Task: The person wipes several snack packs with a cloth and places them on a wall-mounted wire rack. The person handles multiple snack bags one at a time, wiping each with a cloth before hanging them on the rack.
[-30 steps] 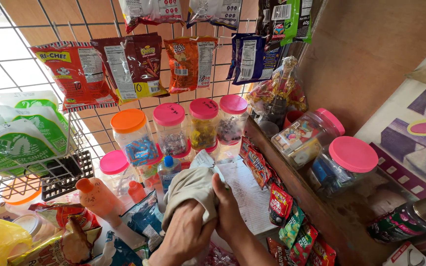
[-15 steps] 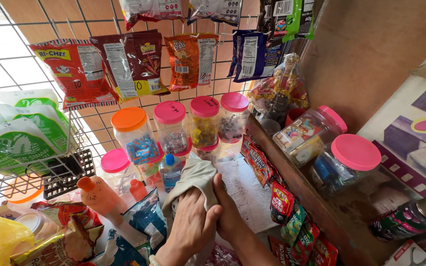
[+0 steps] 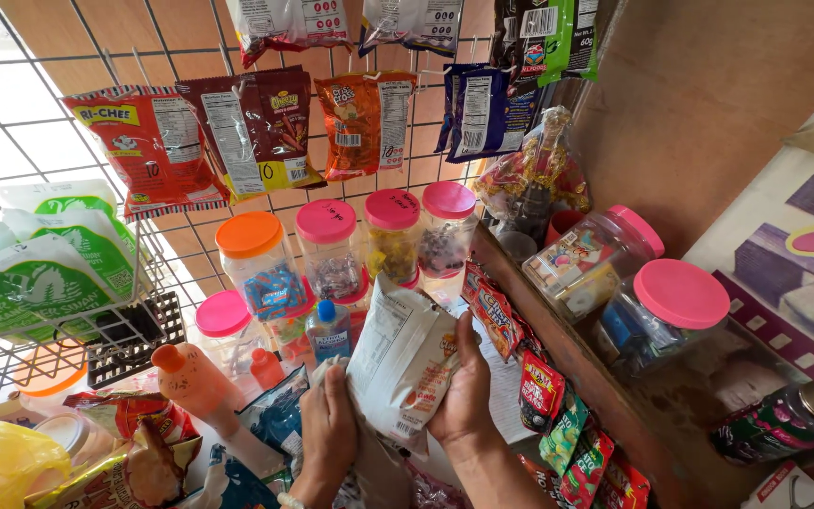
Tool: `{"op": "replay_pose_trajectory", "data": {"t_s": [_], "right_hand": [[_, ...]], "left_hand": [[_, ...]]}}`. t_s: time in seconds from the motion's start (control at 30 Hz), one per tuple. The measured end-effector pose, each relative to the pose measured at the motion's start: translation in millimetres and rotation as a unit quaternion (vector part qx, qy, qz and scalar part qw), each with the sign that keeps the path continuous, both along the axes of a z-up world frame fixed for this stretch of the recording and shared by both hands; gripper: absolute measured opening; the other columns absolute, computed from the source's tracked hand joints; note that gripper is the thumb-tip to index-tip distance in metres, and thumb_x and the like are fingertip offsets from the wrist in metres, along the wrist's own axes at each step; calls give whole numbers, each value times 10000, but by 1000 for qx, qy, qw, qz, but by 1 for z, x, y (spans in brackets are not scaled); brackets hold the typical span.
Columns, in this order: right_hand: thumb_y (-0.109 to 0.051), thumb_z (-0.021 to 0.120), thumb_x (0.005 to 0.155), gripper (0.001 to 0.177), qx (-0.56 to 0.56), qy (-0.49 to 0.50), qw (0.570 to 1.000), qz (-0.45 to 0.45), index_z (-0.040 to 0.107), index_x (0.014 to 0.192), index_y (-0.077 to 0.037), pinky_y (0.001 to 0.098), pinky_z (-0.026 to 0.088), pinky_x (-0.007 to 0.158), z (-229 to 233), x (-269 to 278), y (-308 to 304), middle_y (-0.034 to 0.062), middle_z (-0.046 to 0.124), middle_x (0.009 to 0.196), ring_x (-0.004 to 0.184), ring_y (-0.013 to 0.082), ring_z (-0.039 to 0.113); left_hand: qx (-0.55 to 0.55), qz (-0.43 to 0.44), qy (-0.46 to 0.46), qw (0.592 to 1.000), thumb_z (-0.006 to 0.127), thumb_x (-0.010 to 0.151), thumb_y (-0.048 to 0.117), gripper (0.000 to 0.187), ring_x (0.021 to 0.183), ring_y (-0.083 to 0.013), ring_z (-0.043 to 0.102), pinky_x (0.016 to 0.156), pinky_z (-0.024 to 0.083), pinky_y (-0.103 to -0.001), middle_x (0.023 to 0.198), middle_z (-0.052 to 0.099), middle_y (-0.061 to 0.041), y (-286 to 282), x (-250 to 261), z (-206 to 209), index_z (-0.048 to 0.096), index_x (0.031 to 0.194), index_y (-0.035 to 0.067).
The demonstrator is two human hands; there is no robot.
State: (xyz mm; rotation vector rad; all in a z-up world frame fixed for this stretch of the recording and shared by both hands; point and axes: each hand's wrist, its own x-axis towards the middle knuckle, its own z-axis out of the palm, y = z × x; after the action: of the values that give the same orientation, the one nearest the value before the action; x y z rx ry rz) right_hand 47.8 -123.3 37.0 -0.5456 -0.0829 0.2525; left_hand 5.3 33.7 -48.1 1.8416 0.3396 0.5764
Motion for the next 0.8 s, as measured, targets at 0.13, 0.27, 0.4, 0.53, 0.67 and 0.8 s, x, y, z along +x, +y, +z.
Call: {"op": "replay_pose_trajectory", "data": {"t_s": [0.13,0.27,0.4,0.53,0.67,0.8], "right_hand": [[-570,485,960,630,-33,14,999,-3,642,1276,-48,429,578,899,20,13,-5,101,746,1145,1030,241,719],[-534,555,922,584,-78,-14,996,-26,653,1243,-56,402,581,860,49,29,-3,71,752,1115,988,208,724],[-388,695,927,441,-163,-126,973,-100,645,1176,-28,367,585,769,83,43,5,69,724,1027,894,170,697],[-378,695,991,415,-149,-249,954,-71,669,1089,24,320,565,708,128,55,8,65,722,944,824,126,666],[-396,675,956,430,-155,-252,955,-31,704,1048,23,323,577,671,179,60,8,70,737,888,765,130,681],[-414,664,927,452,-128,-270,954,39,686,1028,26,345,603,655,223,49,21,83,750,899,756,154,714]], "left_hand": [[72,-23,201,977,405,1072,512,702,812,-462,690,777,511,-495,795,704,-319,21,-2,-18,701,869,-92],[228,-198,329,895,501,973,572,578,1042,-400,682,897,508,-465,1028,736,-232,44,-2,15,726,1048,45],[210,-237,194,929,552,935,467,476,1033,-335,725,870,550,-413,1041,771,-181,49,-3,90,711,1193,100],[74,-200,77,974,617,927,406,504,1125,-233,727,915,616,-380,1196,728,-128,49,1,178,585,1329,104],[105,-160,0,982,639,897,378,780,1270,-248,621,968,564,-399,1520,508,-116,55,3,246,313,1568,148],[38,-199,-114,973,666,894,264,807,1289,-228,588,1002,524,-378,1420,580,-131,61,6,300,293,1596,127]]}}
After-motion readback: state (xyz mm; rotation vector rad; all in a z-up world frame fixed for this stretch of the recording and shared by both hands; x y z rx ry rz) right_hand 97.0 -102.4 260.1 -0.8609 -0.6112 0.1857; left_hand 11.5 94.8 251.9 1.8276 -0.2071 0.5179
